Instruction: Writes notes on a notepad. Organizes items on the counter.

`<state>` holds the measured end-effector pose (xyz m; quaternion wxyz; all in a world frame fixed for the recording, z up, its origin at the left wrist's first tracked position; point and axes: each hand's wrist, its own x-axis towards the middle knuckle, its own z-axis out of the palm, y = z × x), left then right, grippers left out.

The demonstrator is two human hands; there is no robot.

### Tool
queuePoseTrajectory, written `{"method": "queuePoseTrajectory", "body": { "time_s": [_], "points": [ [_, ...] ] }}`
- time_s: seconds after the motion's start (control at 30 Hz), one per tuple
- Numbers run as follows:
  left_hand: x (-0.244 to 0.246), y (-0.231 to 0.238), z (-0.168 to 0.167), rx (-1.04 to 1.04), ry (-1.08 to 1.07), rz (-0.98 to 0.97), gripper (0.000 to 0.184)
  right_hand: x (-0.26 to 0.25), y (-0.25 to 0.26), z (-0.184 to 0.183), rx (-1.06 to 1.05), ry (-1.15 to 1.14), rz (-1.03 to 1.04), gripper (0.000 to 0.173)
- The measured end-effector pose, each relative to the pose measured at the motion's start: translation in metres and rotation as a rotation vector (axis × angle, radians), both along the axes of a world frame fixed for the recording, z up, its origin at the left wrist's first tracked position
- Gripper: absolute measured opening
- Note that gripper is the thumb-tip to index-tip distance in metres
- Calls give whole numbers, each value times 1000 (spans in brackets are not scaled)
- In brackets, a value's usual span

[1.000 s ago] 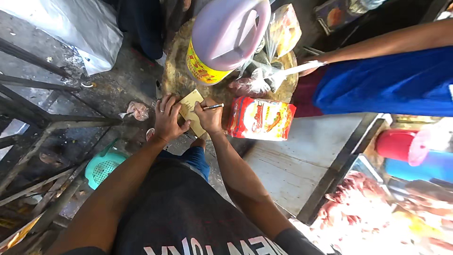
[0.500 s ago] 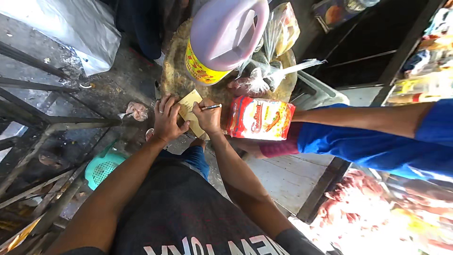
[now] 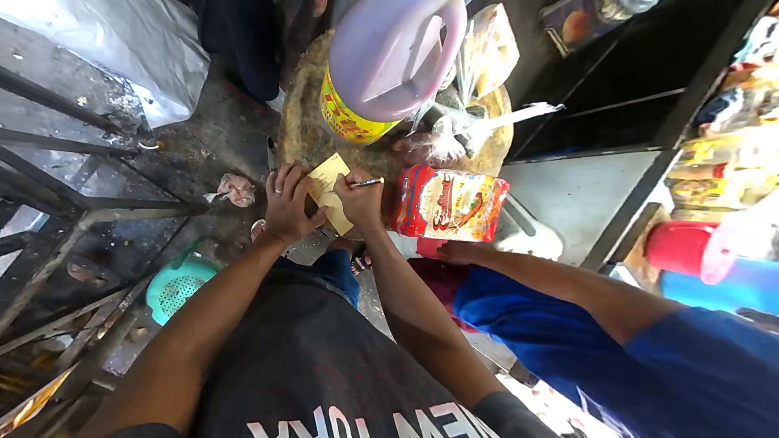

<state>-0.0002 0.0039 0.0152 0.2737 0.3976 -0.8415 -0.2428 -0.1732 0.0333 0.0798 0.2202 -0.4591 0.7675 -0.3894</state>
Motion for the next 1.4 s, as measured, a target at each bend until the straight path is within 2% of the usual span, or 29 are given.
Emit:
{"method": "queuePoseTrajectory", "body": {
  "time_s": [0.33, 0.67, 1.4],
  "points": [
    [-1, -1, -1, 10, -6, 9, 68, -1, -2, -2, -47, -5, -1, 30],
    [-4, -6, -10, -76, 15, 55, 67, -2, -2, -4, -63, 63, 1, 30],
    [-1, -1, -2, -5, 3, 19, 66, -3, -1, -8, -105, 109, -7, 29]
  ]
}}
